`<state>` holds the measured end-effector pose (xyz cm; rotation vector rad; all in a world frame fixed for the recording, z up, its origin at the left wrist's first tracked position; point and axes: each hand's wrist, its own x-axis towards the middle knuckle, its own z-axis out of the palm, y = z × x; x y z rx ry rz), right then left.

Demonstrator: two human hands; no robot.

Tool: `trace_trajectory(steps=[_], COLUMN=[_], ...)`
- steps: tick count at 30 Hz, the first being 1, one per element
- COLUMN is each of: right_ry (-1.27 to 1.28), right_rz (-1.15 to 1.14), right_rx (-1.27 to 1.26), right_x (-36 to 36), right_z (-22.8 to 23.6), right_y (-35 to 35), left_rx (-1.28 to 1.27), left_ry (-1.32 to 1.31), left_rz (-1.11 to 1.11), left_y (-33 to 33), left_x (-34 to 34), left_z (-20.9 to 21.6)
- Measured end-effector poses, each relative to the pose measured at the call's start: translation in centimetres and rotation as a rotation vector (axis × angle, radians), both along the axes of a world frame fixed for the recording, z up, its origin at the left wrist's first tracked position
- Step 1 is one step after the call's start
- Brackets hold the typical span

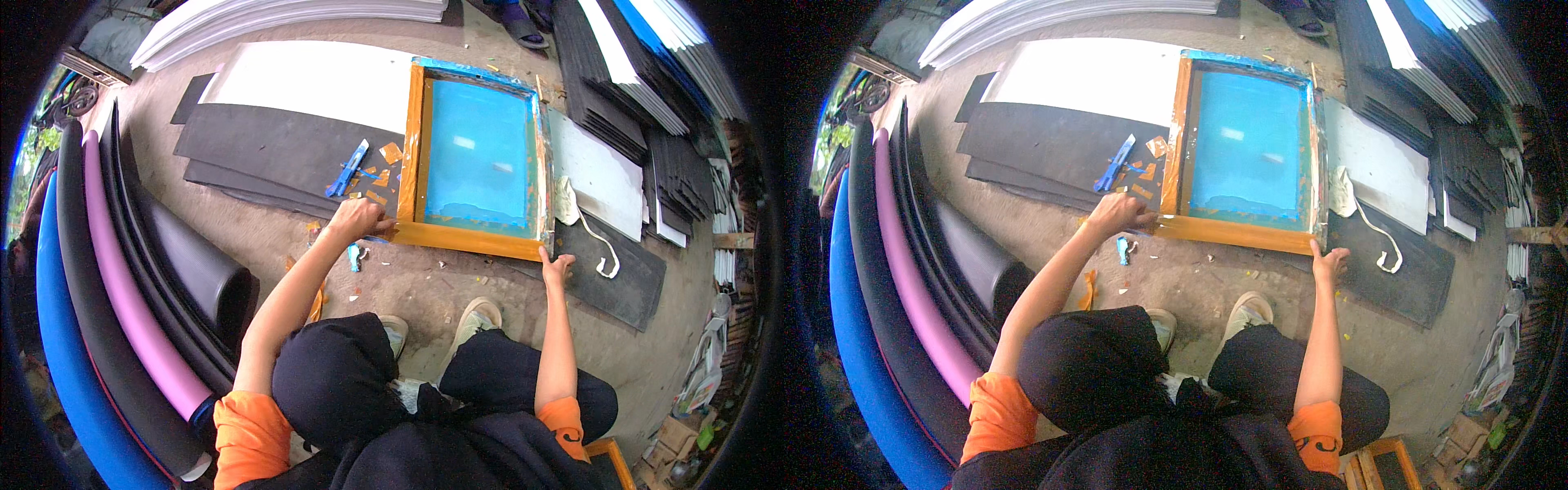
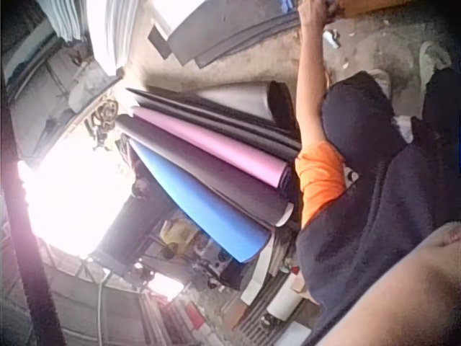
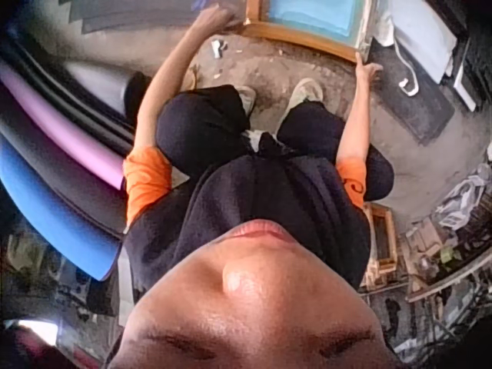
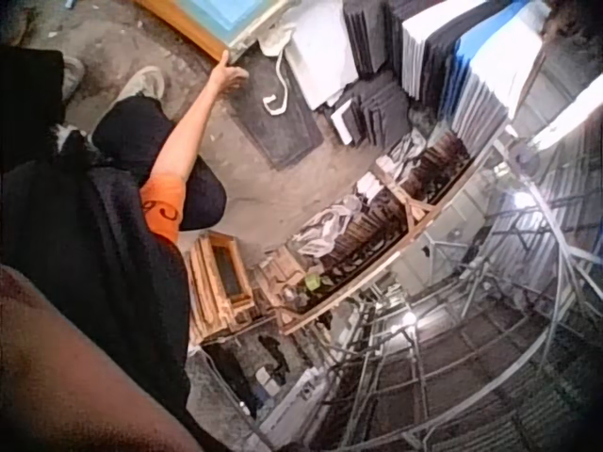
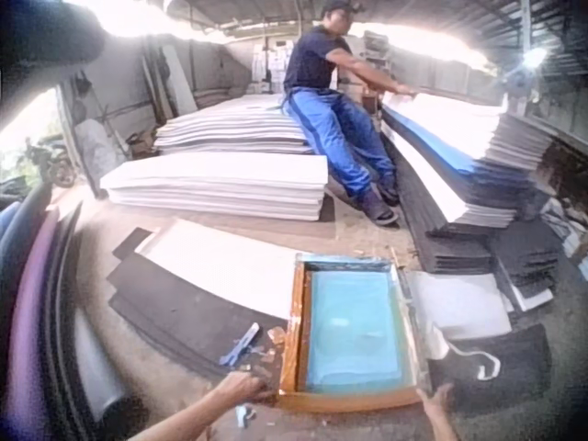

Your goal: The person sits on the floor and applies orange tape to the edges of a rectangular frame with a blue interior. They repeatedly smooth the tape, trim excess with a utility knife, and reposition the frame to work on different sides.

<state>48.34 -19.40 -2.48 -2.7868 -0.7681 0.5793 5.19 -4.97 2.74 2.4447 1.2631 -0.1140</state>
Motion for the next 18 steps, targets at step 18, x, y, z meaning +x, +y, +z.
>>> trace_trajectory(steps=[18], right_ry=[-0.321], right_rz=[1.167], right_rx=[0.363], right_x=[-27.2], right_z=[0.8], right_y=[2.3], left_rx=[0.075], left_ry=[-0.224], left_rz=[0.061], left_y=[-0.9], left_x=[-1.3], left_z=[-1.7])
